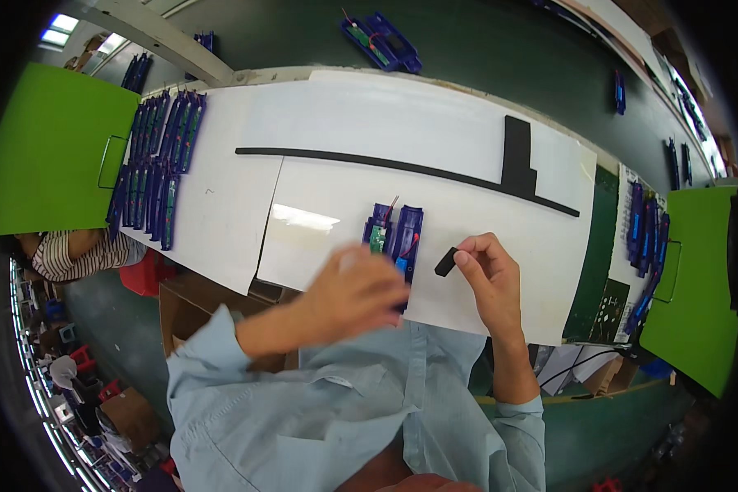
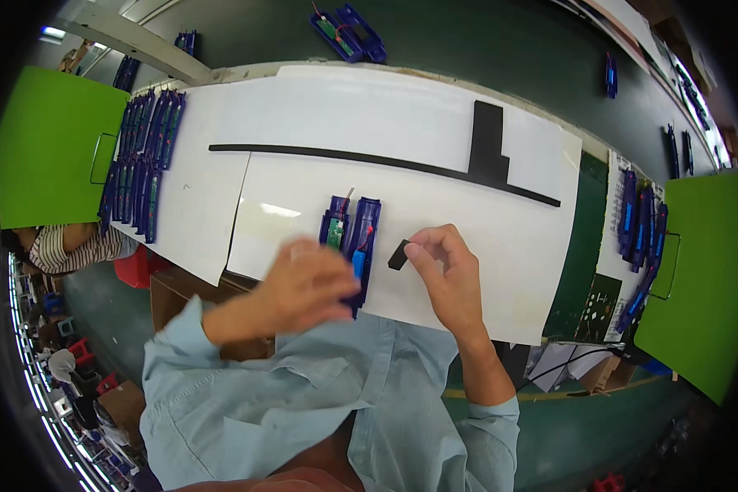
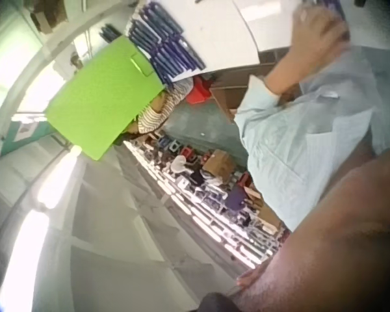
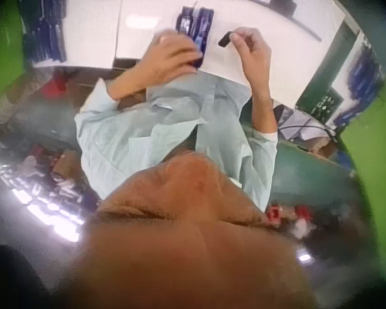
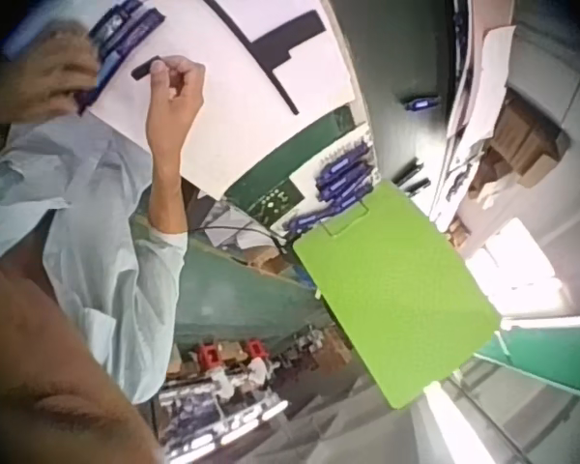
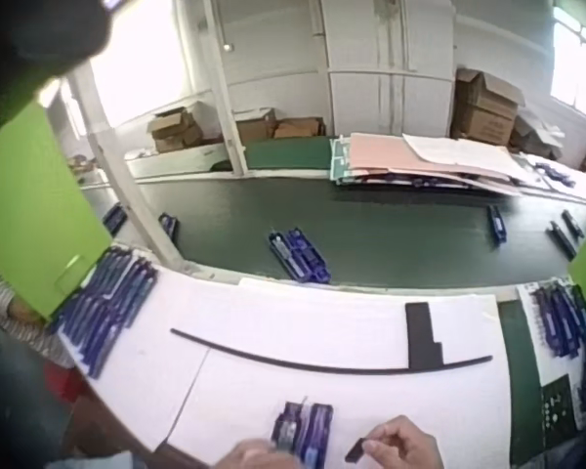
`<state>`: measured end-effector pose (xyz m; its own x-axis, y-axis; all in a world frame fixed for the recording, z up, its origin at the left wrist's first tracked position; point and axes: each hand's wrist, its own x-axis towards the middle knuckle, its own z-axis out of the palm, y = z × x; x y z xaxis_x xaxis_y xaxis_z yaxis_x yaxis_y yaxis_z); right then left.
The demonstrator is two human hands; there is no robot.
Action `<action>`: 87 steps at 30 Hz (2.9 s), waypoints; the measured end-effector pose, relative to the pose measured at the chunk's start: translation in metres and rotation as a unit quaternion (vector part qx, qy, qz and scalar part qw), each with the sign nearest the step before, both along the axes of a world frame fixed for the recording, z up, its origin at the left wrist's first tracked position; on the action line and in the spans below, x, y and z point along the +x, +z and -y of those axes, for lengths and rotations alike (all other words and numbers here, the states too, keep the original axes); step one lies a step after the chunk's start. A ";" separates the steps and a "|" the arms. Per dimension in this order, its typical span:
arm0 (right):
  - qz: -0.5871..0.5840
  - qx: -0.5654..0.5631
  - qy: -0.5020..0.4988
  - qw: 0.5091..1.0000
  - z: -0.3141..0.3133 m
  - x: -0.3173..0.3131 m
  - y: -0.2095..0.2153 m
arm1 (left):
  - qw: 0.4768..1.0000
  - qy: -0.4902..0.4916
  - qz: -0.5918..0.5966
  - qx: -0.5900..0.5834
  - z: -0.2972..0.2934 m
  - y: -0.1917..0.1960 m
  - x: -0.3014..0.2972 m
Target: The person assembles small electronic devices by inserting circuit boards into blue plastic housings. They repeatedly pick up a board and a casing, align the components, and press them together to secure the fit. The finished units are placed on the table to the right.
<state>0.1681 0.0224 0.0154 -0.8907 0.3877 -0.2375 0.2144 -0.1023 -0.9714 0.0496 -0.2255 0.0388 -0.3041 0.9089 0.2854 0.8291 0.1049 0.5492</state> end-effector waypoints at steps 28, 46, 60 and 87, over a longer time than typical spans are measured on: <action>0.037 0.215 0.018 0.976 0.065 -0.011 -0.011 | 0.996 0.080 -0.032 0.006 0.025 -0.057 0.069; -0.019 0.141 0.081 0.986 0.054 -0.043 -0.010 | 0.976 0.202 0.084 -0.008 -0.011 -0.010 -0.030; -0.051 0.145 0.093 0.984 0.060 -0.035 -0.013 | 0.983 0.179 0.038 0.021 -0.007 -0.020 -0.022; -0.036 0.085 0.071 0.993 0.067 -0.030 -0.017 | 0.920 0.356 0.136 0.091 0.004 -0.034 0.039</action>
<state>0.1382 -0.0447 -0.0017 -0.9517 0.2859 -0.1122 0.1434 0.0909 -0.9855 0.0890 -0.2291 0.0048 -0.8865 0.3961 0.2392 0.4154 0.4536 0.7885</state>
